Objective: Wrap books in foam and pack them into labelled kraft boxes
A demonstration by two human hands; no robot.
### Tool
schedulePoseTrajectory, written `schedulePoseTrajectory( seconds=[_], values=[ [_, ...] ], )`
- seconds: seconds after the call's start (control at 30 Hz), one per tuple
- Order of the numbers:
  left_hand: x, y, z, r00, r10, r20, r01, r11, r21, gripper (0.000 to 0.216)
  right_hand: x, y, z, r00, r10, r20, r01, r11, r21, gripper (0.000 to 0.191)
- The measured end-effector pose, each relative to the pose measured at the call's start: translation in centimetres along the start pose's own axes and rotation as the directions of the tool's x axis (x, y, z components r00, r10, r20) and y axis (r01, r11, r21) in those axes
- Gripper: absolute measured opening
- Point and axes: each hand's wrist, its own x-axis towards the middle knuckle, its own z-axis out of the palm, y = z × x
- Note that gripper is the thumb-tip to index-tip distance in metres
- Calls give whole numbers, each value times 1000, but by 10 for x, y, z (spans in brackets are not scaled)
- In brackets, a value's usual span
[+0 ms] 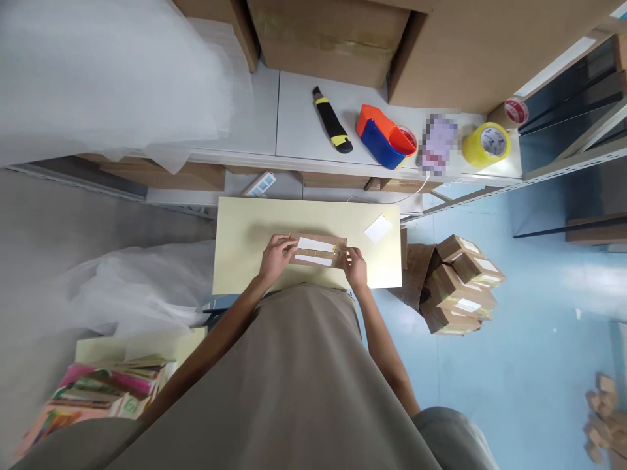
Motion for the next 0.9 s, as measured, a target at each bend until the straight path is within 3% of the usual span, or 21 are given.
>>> schedulePoseTrajectory(
  seconds=[0.2,0.57,0.9],
  values=[
    [7,-1,2,1000,21,-4,-21,1000,-22,17,21,6,0,996,85,-16,-85,996,12,29],
    [1,0,3,999,25,-37,-27,999,-39,19,19,26,6,997,76,-15,-71,974,213,37],
    [5,4,-4,999,-39,12,39,999,14,19,30,42,10,996,83,-15,-72,925,372,43]
  ],
)
